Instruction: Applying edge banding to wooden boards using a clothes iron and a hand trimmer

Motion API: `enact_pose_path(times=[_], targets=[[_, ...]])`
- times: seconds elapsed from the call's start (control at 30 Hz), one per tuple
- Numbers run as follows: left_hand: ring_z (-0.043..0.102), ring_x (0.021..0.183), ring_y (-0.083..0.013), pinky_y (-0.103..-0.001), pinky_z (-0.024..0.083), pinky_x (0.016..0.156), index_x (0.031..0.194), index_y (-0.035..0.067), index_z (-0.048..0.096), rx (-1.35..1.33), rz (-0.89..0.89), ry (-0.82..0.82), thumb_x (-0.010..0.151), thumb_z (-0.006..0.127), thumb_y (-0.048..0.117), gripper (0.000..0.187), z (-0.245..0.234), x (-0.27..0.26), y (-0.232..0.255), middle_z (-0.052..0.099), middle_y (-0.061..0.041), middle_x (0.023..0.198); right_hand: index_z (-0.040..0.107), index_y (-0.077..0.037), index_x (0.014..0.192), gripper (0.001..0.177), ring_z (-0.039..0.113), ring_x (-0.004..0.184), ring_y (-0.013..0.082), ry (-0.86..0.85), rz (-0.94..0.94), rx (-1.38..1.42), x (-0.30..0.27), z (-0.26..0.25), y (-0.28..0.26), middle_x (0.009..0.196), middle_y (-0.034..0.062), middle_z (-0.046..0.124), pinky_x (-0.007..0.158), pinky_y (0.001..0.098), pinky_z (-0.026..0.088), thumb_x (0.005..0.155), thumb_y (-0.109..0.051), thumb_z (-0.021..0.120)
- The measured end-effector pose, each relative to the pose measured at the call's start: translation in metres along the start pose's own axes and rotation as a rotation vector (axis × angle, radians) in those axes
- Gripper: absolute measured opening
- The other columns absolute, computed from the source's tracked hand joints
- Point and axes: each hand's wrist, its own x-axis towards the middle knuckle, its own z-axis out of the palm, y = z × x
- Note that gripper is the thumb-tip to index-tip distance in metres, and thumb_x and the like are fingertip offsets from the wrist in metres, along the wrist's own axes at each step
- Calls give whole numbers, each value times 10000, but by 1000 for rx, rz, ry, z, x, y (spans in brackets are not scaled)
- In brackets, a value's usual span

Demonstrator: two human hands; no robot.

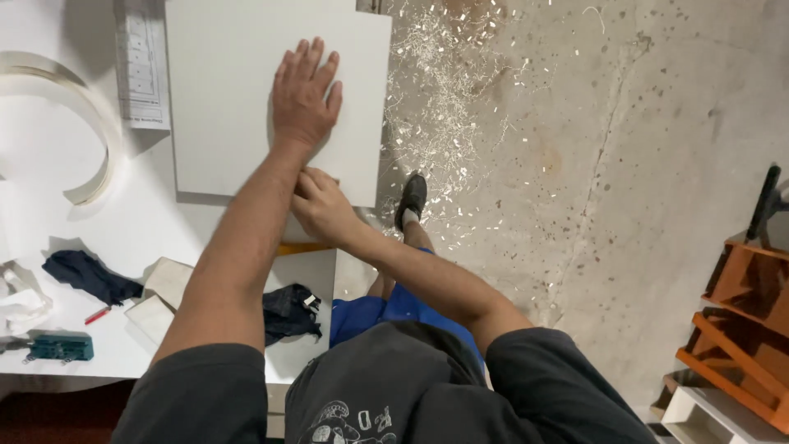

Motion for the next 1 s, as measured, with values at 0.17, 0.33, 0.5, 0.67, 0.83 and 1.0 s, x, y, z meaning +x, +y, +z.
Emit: enact_pose_path(times=[0.17,0.33,0.5,0.67,0.83,1.0], targets=[[295,1502,-314,-479,179,1238,1518,99,537,44,-16,-48,1123,451,327,464,-10,5,0,395,-152,1614,675,42,1021,82,581,1137,415,-91,-56,-152,-5,9,10,1183,226,635,1086,560,429,964,35,616],[317,1489,-313,-482,194,1236,1489,96,560,16,-12,-12,1113,480,299,434,-11,5,3,425,-147,1589,633,-13,1276,290,410,1393,429,-228,82,-276,-27,13,-11,1366,176,561,1240,604,263,997,-37,556],[244,1531,-289,-483,177,1287,1521,110,462,45,-118,-160,1106,404,319,468,-31,6,16,328,-119,1642,586,15,1261,297,583,973,363,-183,-8,-92,-65,-7,-51,1176,197,606,801,474,482,1026,-150,660],[292,1502,-296,-468,173,1249,1490,117,558,11,-50,-60,1105,465,316,443,-14,7,8,402,-138,1602,642,5,1133,141,539,825,327,-400,77,97,-78,19,-45,1041,167,577,771,438,472,1030,-83,604],[342,1477,-306,-476,223,1234,1456,105,603,18,-7,25,1096,523,299,416,-7,7,5,451,-138,1572,513,-84,1252,335,697,991,269,-481,860,483,-109,-37,-64,1188,134,675,815,379,565,983,-258,613],[350,1471,-305,-473,229,1229,1450,100,611,30,-7,40,1096,527,295,412,-8,6,3,457,-139,1569,630,-94,1233,324,561,787,139,-27,1236,546,-117,-66,-69,891,38,625,723,287,459,1066,-309,454]])
